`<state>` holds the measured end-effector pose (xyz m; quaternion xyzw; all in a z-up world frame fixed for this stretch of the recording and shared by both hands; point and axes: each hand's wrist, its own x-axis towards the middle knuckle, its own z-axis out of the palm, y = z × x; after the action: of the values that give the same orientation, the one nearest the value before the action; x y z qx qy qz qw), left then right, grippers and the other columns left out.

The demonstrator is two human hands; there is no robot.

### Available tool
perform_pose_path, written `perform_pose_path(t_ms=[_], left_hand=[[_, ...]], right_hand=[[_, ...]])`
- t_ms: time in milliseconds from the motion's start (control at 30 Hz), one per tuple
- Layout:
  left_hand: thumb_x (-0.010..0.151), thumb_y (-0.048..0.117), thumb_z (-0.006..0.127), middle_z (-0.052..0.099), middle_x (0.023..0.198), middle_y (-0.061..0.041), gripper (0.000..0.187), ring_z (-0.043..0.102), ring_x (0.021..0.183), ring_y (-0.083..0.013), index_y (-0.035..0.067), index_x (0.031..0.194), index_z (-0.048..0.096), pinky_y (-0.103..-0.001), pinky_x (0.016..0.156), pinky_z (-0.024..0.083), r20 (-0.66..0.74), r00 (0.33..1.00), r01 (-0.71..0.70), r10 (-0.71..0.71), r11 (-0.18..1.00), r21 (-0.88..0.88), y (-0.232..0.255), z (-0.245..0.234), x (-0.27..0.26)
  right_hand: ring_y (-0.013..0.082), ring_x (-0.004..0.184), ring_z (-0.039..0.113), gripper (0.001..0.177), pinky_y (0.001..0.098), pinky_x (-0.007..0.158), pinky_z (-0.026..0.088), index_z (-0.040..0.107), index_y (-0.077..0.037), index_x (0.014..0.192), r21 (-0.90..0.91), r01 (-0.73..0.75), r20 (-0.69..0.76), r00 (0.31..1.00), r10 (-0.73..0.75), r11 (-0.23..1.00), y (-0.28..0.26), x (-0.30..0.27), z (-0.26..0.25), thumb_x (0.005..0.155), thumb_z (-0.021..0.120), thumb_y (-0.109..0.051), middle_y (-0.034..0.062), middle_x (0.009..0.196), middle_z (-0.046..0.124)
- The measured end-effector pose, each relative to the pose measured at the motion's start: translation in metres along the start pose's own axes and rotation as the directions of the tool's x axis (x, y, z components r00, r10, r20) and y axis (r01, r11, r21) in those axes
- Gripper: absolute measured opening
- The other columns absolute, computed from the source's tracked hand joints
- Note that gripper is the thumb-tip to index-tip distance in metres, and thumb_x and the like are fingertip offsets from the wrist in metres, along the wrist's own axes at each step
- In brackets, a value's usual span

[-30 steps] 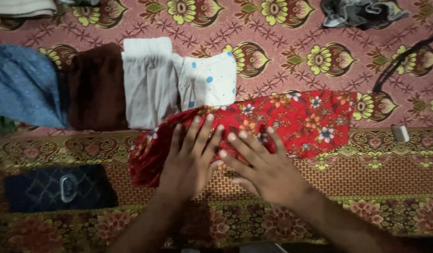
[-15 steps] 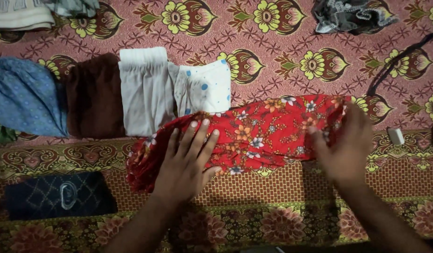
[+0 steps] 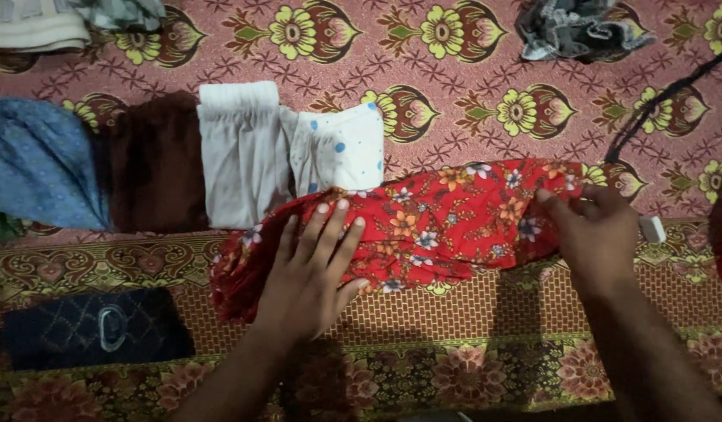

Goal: Folding various pieces of clothing and organizing them on a bed.

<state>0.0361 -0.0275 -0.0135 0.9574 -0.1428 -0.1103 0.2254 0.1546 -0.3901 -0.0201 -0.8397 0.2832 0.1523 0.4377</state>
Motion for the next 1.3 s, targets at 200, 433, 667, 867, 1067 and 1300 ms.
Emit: perform_pose_path(t_ms=[200,433,667,867,1067,1300], left_hand=[[0.090,0.051,0.065,0.028,0.162,-0.020,0.083,0.026,0.149,-0.0369,0.008,0.155,0.037,-0.058,0.120,0.018,0.005,1.000,0.012,-0.011,0.999,-0.033,-0.003,-0.003,-0.003],[0.086,0.049,0.065,0.029,0.162,-0.021,0.084,0.029,0.149,-0.0365,0.005,0.154,0.040,-0.059,0.121,0.016,-0.008,1.000,0.026,-0.026,0.998,-0.055,-0.010,-0.001,-0.006],[0.083,0.035,0.053,0.043,0.152,-0.024,0.064,0.027,0.151,-0.0425,-0.002,0.135,0.058,-0.063,0.124,0.014,0.042,0.999,-0.011,0.008,0.998,0.066,-0.032,0.017,-0.031],[0.072,0.037,0.062,0.052,0.143,-0.031,0.064,0.026,0.151,-0.0461,-0.008,0.117,0.067,-0.065,0.119,0.013,0.200,0.980,-0.036,0.006,0.988,0.149,-0.039,-0.044,-0.040],[0.082,0.019,0.066,0.056,0.144,-0.022,0.037,0.049,0.136,-0.0381,0.008,0.117,0.070,-0.054,0.116,0.032,-0.187,0.931,0.274,-0.314,0.939,-0.209,-0.046,-0.072,-0.076],[0.105,0.018,0.056,0.065,0.126,-0.018,0.026,0.065,0.120,-0.0299,0.001,0.121,0.069,-0.041,0.105,0.048,-0.058,0.674,0.417,-0.736,0.445,-0.792,-0.061,-0.042,-0.092]], right_hand=[[0.0153,0.108,0.067,0.032,0.0270,0.092,0.058,0.050,0.005,0.129,0.169,0.522,-0.008,0.849,-0.528,0.836,-0.019,-0.056,0.017,0.106,0.073,0.001,0.0138,0.117,0.066],[0.0143,0.086,0.072,0.033,0.0265,0.068,0.059,0.058,-0.005,0.118,0.129,0.352,0.136,0.920,-0.368,0.927,-0.099,-0.181,0.122,0.089,0.074,-0.004,0.0078,0.105,0.073],[0.0195,0.083,0.078,0.039,0.0302,0.069,0.062,0.062,-0.005,0.119,0.046,0.499,0.249,0.833,-0.494,0.865,-0.108,-0.210,0.182,0.083,0.075,-0.004,0.0118,0.095,0.075],[0.0240,0.088,0.079,0.034,0.0340,0.078,0.062,0.062,-0.004,0.117,0.084,0.524,0.264,0.809,-0.526,0.848,-0.109,-0.219,0.200,0.086,0.076,-0.006,0.0150,0.099,0.075],[0.0298,0.090,0.078,0.034,0.0373,0.078,0.062,0.062,-0.005,0.116,0.044,0.495,0.302,0.821,-0.484,0.868,-0.114,-0.238,0.224,0.085,0.077,-0.008,0.0174,0.101,0.074],[0.0409,0.104,0.069,0.044,0.0437,0.086,0.057,0.061,-0.005,0.124,0.010,0.545,0.503,0.722,-0.475,0.839,-0.105,-0.241,0.240,0.082,0.073,-0.006,0.0203,0.115,0.070]])
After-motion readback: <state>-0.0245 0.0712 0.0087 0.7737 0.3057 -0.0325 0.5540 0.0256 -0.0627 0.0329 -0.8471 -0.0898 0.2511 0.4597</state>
